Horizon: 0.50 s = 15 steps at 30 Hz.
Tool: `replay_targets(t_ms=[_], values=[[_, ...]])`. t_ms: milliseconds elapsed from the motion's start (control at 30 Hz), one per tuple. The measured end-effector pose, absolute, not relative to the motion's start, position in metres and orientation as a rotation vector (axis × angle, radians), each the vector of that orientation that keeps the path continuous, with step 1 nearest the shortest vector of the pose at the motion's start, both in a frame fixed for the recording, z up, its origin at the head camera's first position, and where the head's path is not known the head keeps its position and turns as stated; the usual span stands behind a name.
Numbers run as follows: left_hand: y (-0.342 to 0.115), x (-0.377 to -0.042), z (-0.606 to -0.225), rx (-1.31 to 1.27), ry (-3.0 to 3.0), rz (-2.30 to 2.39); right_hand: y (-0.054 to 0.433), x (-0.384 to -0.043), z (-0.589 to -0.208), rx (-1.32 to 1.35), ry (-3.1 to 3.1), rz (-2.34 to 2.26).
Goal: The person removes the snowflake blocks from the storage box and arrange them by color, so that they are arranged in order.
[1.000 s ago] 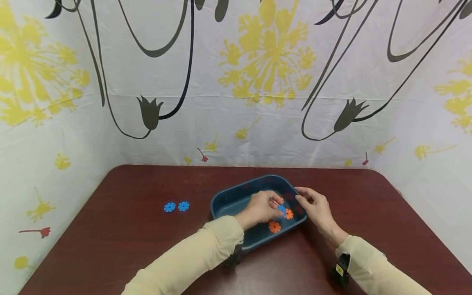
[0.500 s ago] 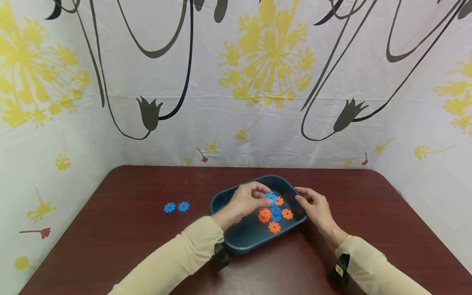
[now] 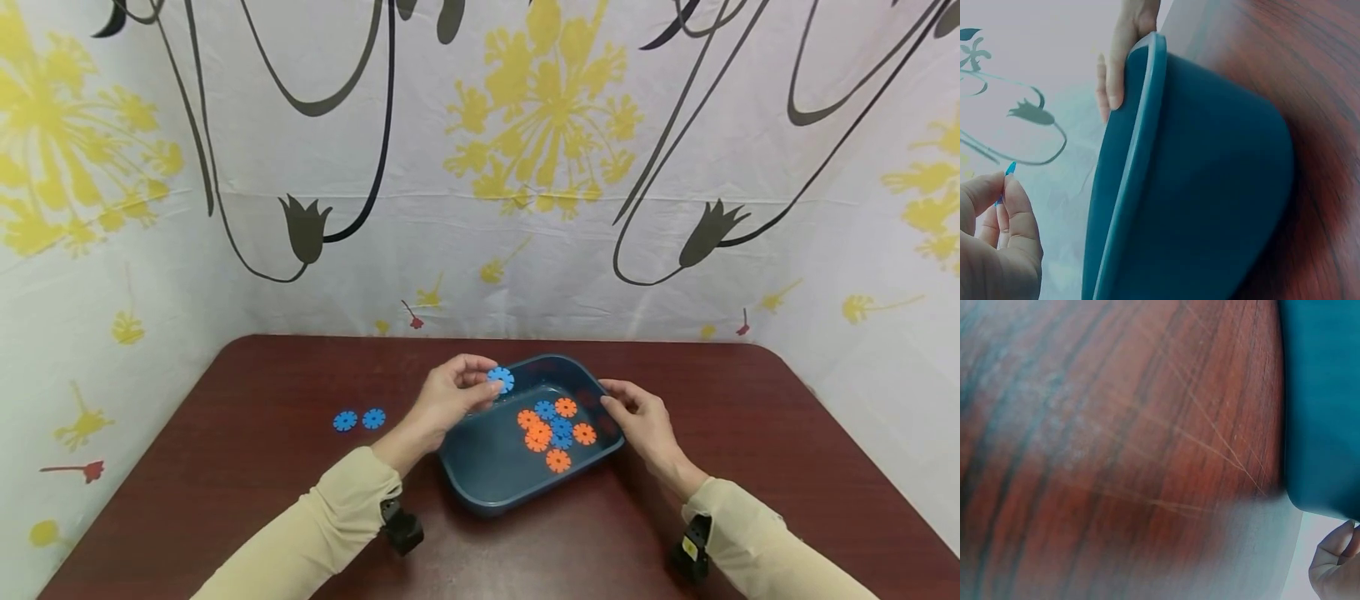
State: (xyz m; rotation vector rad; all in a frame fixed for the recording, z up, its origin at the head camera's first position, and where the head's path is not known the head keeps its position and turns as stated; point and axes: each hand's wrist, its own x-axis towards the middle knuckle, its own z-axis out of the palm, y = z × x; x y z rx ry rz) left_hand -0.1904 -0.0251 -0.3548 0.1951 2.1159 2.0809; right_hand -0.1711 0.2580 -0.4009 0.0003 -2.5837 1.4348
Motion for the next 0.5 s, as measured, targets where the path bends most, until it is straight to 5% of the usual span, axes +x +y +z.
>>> replay_targets(t_ms=[500], values=[[-0.096, -0.194, -0.367, -0.044, 2.106, 2.163, 0.258, -0.170, -0.401, 0.005, -2.580, 1.426]])
